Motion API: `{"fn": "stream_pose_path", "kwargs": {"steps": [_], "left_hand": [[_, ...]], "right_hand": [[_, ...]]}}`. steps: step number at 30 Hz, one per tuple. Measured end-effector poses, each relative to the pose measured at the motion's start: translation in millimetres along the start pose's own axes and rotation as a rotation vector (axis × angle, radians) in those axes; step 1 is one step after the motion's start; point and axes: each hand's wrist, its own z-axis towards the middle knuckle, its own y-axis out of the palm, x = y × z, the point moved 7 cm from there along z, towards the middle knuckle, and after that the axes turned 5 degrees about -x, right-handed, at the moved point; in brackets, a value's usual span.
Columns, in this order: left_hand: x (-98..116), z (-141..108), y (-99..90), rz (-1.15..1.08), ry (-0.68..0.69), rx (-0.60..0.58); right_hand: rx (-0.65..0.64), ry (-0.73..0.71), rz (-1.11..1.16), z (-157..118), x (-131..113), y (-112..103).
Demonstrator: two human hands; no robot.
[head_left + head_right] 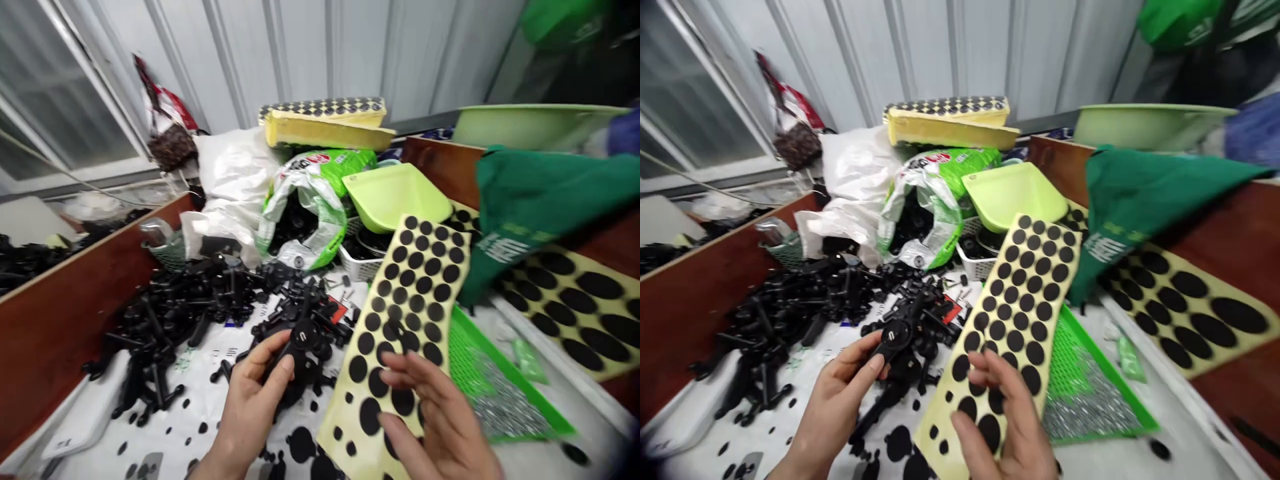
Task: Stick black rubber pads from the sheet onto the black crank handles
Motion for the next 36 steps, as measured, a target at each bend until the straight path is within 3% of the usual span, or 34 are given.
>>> {"fn": "stream_pose_path", "kwargs": {"steps": [5, 10, 16, 18, 21, 24, 30, 36], "left_hand": [[-4, -29, 51.6, -0.013, -0.008, -0.229], [-5, -43, 70.2, -0.121, -0.05, -0.281], [-10, -53, 96.1, -0.288, -0.23, -0.57], [-12, -52, 97.1, -0.326, -0.26, -0.579], [-16, -47, 93.7, -0.341, -0.279, -0.535], [-21, -43, 91.6, -0.324, -0.282, -0.509], [-20, -45, 94.1, -0.273, -0.285, -0.525], [-14, -48, 93.1, -0.246, -0.207, -0.599]], "right_hand": [[-0.068, -0.1, -0.038, 3, -11, 6], [-0.125, -0.077, 0.003, -3, -4, 4], [-0.25, -0.073, 0.06, -9, -6, 8], [-0.211, -0.052, 0.094, -7, -7, 1], [-0.04, 0.018, 0.16, 2, -6, -21], [0.038, 0.186, 0.262, 10, 2, -37], [-0.259, 0.593, 0.539, 6, 5, -12], [-0.38, 0.626, 0.464, 5, 3, 6]]}}
